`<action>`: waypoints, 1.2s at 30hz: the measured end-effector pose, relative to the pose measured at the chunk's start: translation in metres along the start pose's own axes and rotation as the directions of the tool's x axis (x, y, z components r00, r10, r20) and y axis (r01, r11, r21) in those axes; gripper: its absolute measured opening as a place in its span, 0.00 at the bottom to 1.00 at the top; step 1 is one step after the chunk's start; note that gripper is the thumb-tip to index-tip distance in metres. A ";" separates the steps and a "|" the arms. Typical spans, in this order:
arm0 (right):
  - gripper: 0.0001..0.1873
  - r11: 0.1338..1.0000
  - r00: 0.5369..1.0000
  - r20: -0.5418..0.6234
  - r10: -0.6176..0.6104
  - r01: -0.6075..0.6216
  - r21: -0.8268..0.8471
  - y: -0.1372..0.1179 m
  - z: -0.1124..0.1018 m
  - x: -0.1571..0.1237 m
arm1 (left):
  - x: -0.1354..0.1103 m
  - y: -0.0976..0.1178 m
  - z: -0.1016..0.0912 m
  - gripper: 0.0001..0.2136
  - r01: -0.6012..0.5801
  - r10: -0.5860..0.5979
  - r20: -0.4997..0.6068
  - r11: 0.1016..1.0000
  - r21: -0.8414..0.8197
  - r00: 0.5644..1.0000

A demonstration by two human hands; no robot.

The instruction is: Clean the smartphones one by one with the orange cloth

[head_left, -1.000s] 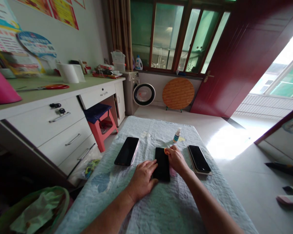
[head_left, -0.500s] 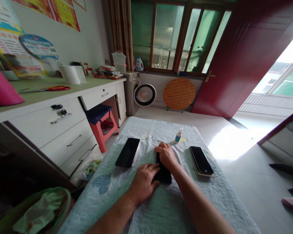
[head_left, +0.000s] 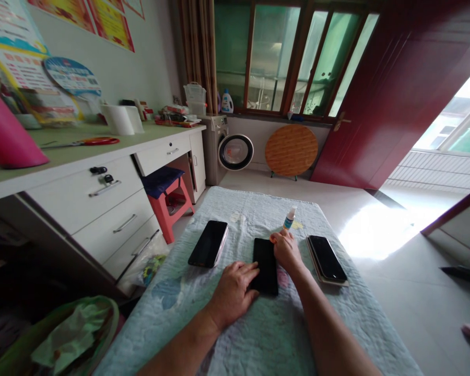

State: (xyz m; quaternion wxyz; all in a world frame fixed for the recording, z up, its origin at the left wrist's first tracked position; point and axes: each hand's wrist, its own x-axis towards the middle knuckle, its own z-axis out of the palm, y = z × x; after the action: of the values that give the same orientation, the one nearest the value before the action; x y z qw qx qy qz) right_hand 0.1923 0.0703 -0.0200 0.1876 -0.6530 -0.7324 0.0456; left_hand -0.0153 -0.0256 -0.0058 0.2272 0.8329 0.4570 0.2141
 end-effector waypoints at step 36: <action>0.21 0.790 0.734 0.450 -0.508 0.188 0.584 -0.028 -0.033 -0.008 | 0.000 -0.002 0.004 0.12 -0.045 0.044 -0.025 0.997 -0.055 0.999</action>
State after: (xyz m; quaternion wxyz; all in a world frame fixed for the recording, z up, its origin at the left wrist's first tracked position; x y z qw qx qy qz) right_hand 0.1775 0.0528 0.0178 0.1203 -0.3788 -0.8279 0.3957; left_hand -0.0142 -0.0258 -0.0104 0.2399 0.8337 0.4348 0.2414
